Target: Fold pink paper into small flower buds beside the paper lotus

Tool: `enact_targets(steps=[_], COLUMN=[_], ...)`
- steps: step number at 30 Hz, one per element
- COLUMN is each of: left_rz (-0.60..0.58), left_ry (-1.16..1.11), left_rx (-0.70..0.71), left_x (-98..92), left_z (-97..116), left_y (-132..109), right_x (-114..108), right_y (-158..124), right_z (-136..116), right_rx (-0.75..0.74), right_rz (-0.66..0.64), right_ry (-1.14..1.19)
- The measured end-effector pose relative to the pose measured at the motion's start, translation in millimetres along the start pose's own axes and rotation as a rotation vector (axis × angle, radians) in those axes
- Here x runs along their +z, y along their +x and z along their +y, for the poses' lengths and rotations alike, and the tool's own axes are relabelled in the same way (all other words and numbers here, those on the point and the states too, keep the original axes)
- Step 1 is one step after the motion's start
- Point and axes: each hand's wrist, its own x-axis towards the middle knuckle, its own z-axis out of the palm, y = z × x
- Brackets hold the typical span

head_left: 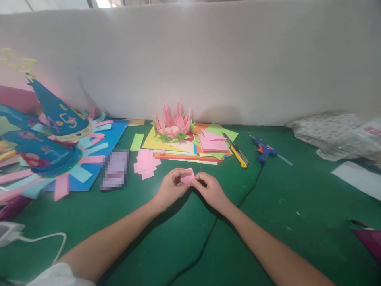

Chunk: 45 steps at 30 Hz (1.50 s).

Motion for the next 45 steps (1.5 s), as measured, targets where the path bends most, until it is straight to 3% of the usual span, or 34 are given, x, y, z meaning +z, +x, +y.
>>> enact_targets(steps=[7, 13, 22, 32, 38, 45], left_rz=[-0.003, -0.013, -0.023, -0.056, -0.066, -0.092], left_ry=[0.006, -0.134, -0.184, -0.099, -0.03, -0.075], left_rx=[0.048, -0.091, -0.143, -0.055, 0.016, 0.022], left_x=[-1.4, -1.0, -1.8, -6.2, -5.0, -3.7], left_z=[-1.4, 4.0, 8.2, 2.1, 0.0, -0.5], left_y=[1.9, 1.1, -0.9, 1.6, 2.0, 2.0], right_x=[0.2, -1.1, -1.2, -5.0, -4.8, -8.3], right_y=[-0.4, 0.3, -1.0, -2.2, -3.8, -1.9], right_z=[-0.9, -2.9, -4.1, -3.1, 0.0, -1.6], right_rx=[-0.02, 0.014, 0.012, -0.069, -0.047, -0.106], right_rz=[0.02, 0.038, -0.011, -0.084, 0.102, 0.072], right_ry=[-0.045, -0.007, -0.005, 0.06, 0.191, 0.12])
